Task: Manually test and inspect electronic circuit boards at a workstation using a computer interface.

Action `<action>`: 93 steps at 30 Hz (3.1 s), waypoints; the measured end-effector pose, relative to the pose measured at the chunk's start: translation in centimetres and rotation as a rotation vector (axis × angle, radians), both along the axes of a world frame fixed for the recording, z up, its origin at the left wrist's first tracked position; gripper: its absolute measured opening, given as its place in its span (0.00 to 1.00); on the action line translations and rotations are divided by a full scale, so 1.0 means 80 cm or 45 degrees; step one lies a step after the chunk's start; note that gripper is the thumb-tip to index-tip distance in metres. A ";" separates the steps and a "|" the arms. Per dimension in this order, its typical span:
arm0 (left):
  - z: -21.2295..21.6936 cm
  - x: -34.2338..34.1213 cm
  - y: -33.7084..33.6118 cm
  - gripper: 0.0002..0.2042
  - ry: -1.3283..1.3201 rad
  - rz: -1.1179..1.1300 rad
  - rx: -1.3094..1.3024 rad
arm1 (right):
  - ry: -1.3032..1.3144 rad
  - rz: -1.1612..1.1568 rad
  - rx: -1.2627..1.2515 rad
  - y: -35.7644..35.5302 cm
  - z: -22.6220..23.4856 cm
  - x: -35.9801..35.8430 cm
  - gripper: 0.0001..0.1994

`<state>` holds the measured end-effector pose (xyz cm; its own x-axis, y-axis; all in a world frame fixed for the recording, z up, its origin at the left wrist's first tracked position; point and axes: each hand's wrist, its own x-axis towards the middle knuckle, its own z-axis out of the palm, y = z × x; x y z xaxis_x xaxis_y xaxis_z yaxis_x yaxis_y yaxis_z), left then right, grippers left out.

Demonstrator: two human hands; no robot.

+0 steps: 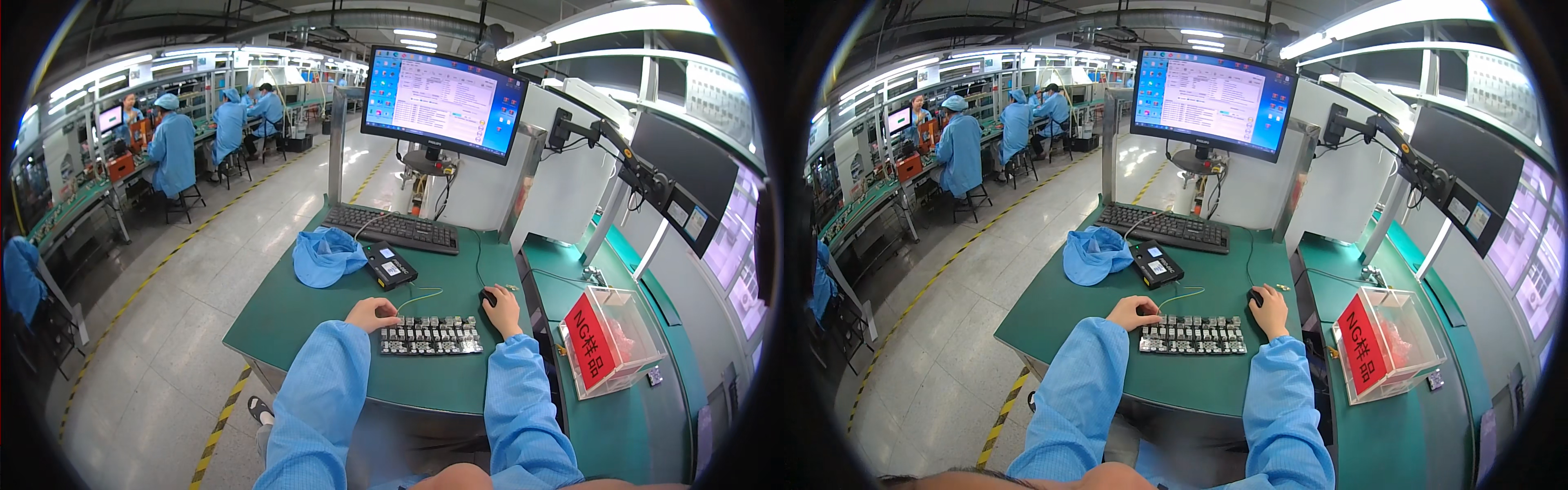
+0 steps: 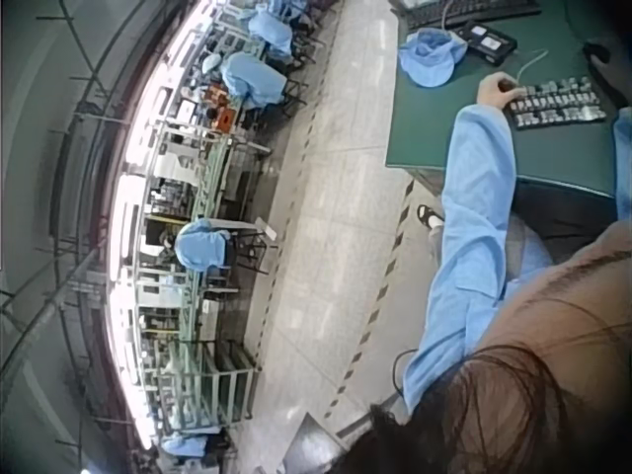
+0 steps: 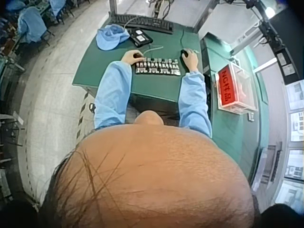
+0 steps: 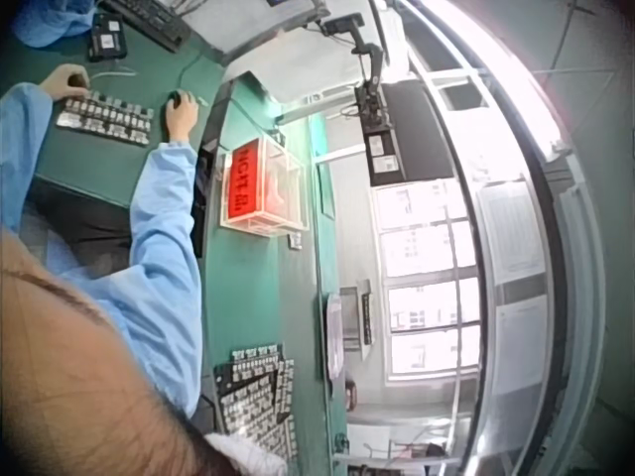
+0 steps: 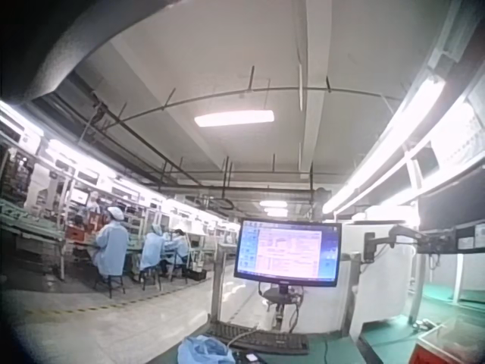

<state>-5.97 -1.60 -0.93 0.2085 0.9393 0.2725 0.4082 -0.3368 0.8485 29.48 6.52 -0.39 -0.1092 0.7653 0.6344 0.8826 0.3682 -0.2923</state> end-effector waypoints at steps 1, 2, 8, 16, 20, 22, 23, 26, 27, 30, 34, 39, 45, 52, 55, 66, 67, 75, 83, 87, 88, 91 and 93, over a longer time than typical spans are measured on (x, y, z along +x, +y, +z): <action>0.000 0.000 0.000 0.12 0.018 0.007 0.017 | -0.001 -0.001 0.027 0.002 -0.002 0.001 0.15; 0.000 -0.001 -0.001 0.12 0.034 0.018 0.033 | -0.002 0.000 0.027 0.001 -0.001 0.000 0.15; 0.006 -0.001 -0.003 0.12 0.045 0.005 0.022 | 0.006 -0.001 -0.034 -0.002 0.004 -0.003 0.15; 0.004 0.001 -0.003 0.12 0.042 0.010 0.023 | -0.008 -0.010 -0.022 -0.002 0.003 -0.002 0.15; 0.003 0.001 -0.002 0.12 0.022 0.006 0.031 | 0.001 -0.010 -0.021 -0.002 0.002 -0.001 0.15; -0.001 0.001 -0.002 0.12 0.017 0.005 0.047 | -0.014 0.000 -0.007 -0.001 0.002 -0.001 0.15; -0.001 0.000 -0.002 0.12 0.013 0.003 0.062 | -0.014 0.000 -0.007 -0.001 0.003 -0.001 0.15; -0.002 0.000 -0.001 0.12 0.034 0.021 0.073 | 0.004 -0.006 -0.048 -0.002 0.005 -0.003 0.15; -0.001 0.000 0.000 0.12 0.034 0.019 0.072 | 0.004 -0.001 -0.036 -0.003 0.005 -0.003 0.15; -0.001 -0.001 0.000 0.12 0.019 0.013 0.042 | 0.012 0.000 -0.028 -0.003 0.006 -0.004 0.15; -0.003 -0.001 0.001 0.12 0.024 0.017 0.053 | 0.004 -0.014 -0.032 -0.002 0.004 -0.003 0.15; 0.000 0.000 -0.001 0.12 0.024 0.023 0.043 | 0.008 -0.019 -0.014 0.000 0.001 -0.003 0.15; -0.001 0.000 0.000 0.12 0.015 0.031 0.040 | -0.010 -0.033 0.015 0.000 -0.001 -0.002 0.14; -0.002 0.000 0.000 0.12 0.027 0.034 0.042 | -0.009 -0.012 0.029 0.000 0.000 -0.002 0.14; -0.001 0.000 0.000 0.12 0.026 0.036 0.040 | -0.002 -0.009 0.016 0.002 -0.001 -0.001 0.14; -0.001 0.000 0.000 0.11 -0.011 0.007 0.023 | -0.009 -0.027 -0.051 -0.003 0.004 -0.004 0.14; -0.001 0.000 0.000 0.11 0.003 0.012 0.038 | -0.009 -0.033 -0.057 -0.003 0.005 -0.005 0.14; -0.001 0.002 -0.002 0.12 0.010 0.031 0.059 | -0.015 -0.024 -0.035 -0.001 0.001 -0.001 0.14; -0.002 -0.001 0.001 0.11 0.005 0.018 0.007 | -0.014 -0.020 -0.045 -0.002 0.004 -0.003 0.15; -0.001 -0.002 0.001 0.13 0.035 0.032 0.013 | -0.005 -0.027 -0.057 -0.002 0.005 -0.005 0.15; -0.002 -0.003 0.002 0.13 0.032 0.031 0.015 | -0.007 -0.023 -0.049 -0.002 0.006 -0.007 0.15; 0.004 0.000 0.000 0.13 0.053 0.035 0.042 | 0.016 -0.008 -0.029 -0.001 0.004 -0.002 0.14; -0.001 -0.001 0.001 0.13 0.061 0.047 0.028 | -0.002 -0.008 -0.050 -0.003 0.004 -0.003 0.14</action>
